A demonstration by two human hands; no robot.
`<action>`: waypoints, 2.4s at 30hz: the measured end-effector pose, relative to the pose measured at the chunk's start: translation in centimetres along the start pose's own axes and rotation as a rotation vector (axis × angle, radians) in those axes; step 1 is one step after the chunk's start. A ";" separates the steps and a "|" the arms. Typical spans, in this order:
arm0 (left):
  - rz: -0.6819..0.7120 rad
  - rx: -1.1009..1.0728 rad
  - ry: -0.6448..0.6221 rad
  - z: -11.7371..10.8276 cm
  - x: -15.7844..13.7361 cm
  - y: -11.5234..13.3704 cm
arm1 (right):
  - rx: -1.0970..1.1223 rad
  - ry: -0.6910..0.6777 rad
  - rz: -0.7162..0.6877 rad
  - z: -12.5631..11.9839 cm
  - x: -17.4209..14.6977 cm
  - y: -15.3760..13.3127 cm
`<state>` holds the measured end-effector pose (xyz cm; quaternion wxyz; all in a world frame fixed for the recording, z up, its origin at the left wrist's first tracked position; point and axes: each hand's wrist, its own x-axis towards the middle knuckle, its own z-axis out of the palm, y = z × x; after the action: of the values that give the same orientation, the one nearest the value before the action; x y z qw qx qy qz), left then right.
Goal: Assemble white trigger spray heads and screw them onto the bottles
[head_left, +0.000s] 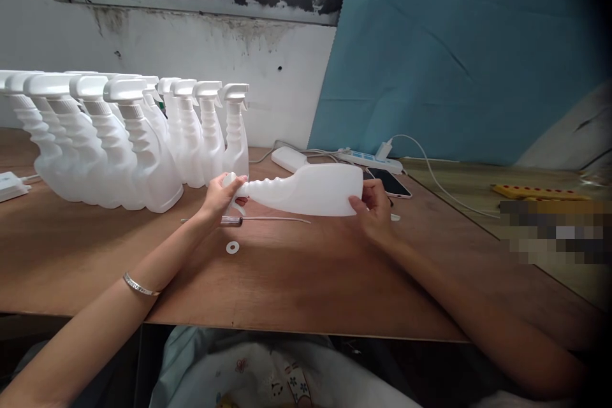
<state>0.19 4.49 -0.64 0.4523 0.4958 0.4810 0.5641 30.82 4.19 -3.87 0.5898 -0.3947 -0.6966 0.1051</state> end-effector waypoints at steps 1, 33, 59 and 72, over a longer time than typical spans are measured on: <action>0.007 0.007 0.007 0.1 -0.1 0.0 | 0.038 -0.001 0.028 0.1 0.0 -0.1; -0.030 0.068 0.019 0.3 -0.3 0.2 | 0.017 -0.029 0.288 0.5 0.4 -0.1; 0.048 0.130 -0.229 0.4 -1.1 0.8 | 0.260 -0.063 0.779 0.8 0.8 1.0; 0.394 0.407 -0.316 0.0 -1.8 0.9 | 0.353 -0.091 0.815 0.1 1.4 1.0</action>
<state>0.30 2.60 0.05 0.2953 0.7411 0.4024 0.4491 31.12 5.83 -3.45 0.5272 -0.5252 -0.4809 0.4637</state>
